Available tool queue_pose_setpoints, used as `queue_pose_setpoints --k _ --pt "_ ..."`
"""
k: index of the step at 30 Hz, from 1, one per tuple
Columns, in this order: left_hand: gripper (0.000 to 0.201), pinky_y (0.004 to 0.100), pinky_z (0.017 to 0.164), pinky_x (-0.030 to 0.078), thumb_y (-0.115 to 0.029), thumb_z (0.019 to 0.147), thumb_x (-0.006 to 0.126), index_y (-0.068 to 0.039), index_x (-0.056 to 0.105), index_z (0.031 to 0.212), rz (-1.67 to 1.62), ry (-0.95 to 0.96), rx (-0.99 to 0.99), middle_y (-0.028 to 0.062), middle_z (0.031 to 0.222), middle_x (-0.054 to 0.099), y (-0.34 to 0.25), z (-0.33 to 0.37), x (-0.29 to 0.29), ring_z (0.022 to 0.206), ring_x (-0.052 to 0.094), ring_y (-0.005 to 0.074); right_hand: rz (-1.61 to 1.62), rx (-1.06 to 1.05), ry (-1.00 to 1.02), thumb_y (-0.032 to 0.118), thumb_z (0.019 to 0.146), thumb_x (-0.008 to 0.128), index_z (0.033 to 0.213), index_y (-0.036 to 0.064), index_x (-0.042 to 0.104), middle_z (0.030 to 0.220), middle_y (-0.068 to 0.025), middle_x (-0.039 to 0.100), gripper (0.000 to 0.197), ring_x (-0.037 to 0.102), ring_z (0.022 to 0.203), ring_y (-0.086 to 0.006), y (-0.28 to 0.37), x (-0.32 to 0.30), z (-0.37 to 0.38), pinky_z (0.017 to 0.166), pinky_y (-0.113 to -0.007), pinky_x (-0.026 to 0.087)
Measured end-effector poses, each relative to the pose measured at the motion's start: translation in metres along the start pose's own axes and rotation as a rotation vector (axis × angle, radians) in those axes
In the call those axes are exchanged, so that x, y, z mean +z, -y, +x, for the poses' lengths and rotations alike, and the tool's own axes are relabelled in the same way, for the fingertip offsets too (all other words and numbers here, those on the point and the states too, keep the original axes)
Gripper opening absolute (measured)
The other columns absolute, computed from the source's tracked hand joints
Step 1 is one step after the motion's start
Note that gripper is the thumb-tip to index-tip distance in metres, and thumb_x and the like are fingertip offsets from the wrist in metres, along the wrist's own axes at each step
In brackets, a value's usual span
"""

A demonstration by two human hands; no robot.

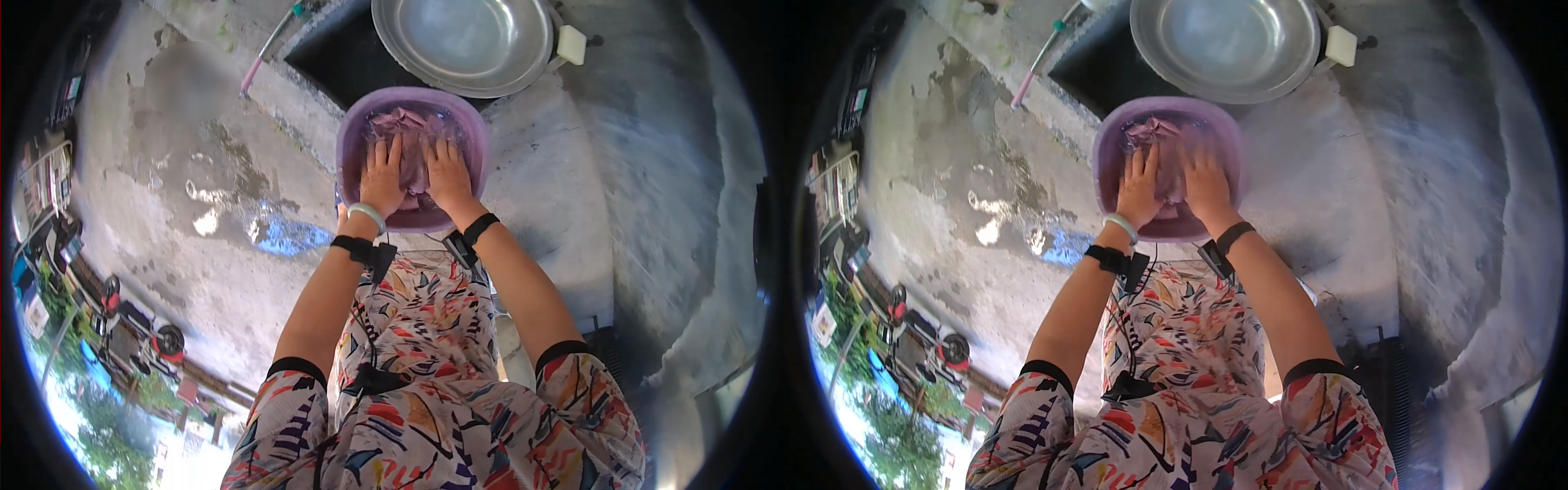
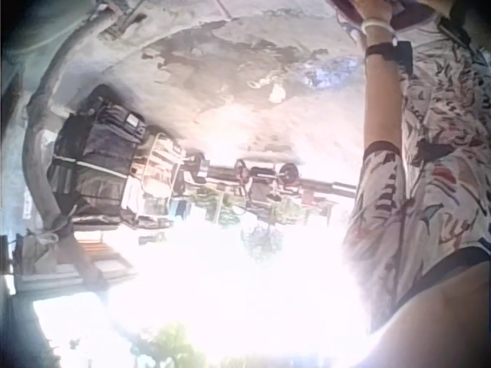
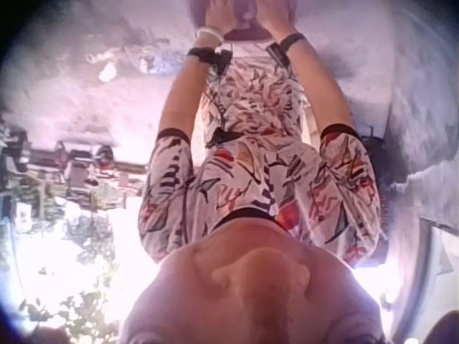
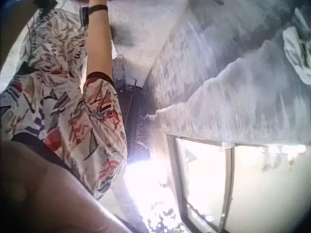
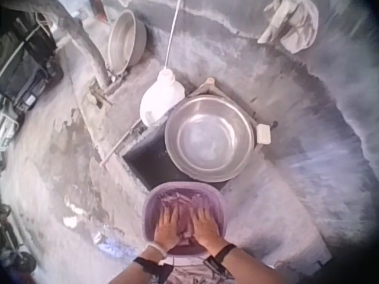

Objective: The person rubs a piece of clothing with a bar of soap over a purple basin, then continues to scrub and rinse the garment by hand in the basin.

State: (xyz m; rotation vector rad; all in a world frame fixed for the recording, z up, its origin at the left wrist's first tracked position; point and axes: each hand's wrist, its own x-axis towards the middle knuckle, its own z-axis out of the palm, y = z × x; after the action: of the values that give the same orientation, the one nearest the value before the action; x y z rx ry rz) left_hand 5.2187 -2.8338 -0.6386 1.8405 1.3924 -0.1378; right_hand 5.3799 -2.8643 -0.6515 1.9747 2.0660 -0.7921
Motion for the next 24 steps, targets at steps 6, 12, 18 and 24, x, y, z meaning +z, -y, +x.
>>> queue_pose_setpoints --k 6,12,18,24 --pt "0.092 0.0541 0.111 0.032 -0.007 0.072 0.072 -0.011 0.024 0.15 0.168 -0.039 -0.135 0.0205 0.155 0.02 0.0 0.018 0.04 0.143 0.021 0.0442 -0.116 -0.082 -0.192 0.013 0.079 0.067 0.149 0.0084 0.033 0.146 -0.0249 0.036 0.078 0.031 0.138 -0.0422 -0.006 0.03 0.014 0.111 -0.046 0.032" --pt "0.07 0.0459 0.107 0.038 -0.014 0.072 0.073 -0.006 0.046 0.135 -0.017 -0.253 -0.055 0.0197 0.142 0.042 0.003 0.018 0.024 0.134 0.039 0.0388 0.197 -0.099 -0.101 0.013 0.077 0.07 0.142 0.0054 0.04 0.139 -0.0238 0.043 0.072 0.04 0.13 -0.0419 -0.014 -0.012 0.013 0.105 -0.046 0.039" --pt "0.052 0.0457 0.088 0.049 -0.015 0.077 0.071 -0.007 0.053 0.126 -0.237 -0.709 -0.048 0.0173 0.115 0.061 -0.004 0.049 0.007 0.102 0.061 0.0384 0.487 0.068 -0.341 0.011 0.074 0.075 0.13 0.0021 0.052 0.126 -0.0228 0.054 0.061 0.056 0.11 -0.0375 -0.024 -0.003 0.021 0.096 -0.042 0.045" --pt "0.026 0.043 0.081 0.05 -0.018 0.079 0.071 -0.004 0.064 0.099 -0.257 -0.441 -0.216 0.0165 0.099 0.065 -0.008 0.063 0.006 0.094 0.063 0.0363 0.699 0.31 -0.246 0.009 0.077 0.072 0.117 0.0033 0.061 0.111 -0.021 0.064 0.041 0.064 0.096 -0.0353 -0.026 0.021 0.051 0.083 -0.04 0.051"
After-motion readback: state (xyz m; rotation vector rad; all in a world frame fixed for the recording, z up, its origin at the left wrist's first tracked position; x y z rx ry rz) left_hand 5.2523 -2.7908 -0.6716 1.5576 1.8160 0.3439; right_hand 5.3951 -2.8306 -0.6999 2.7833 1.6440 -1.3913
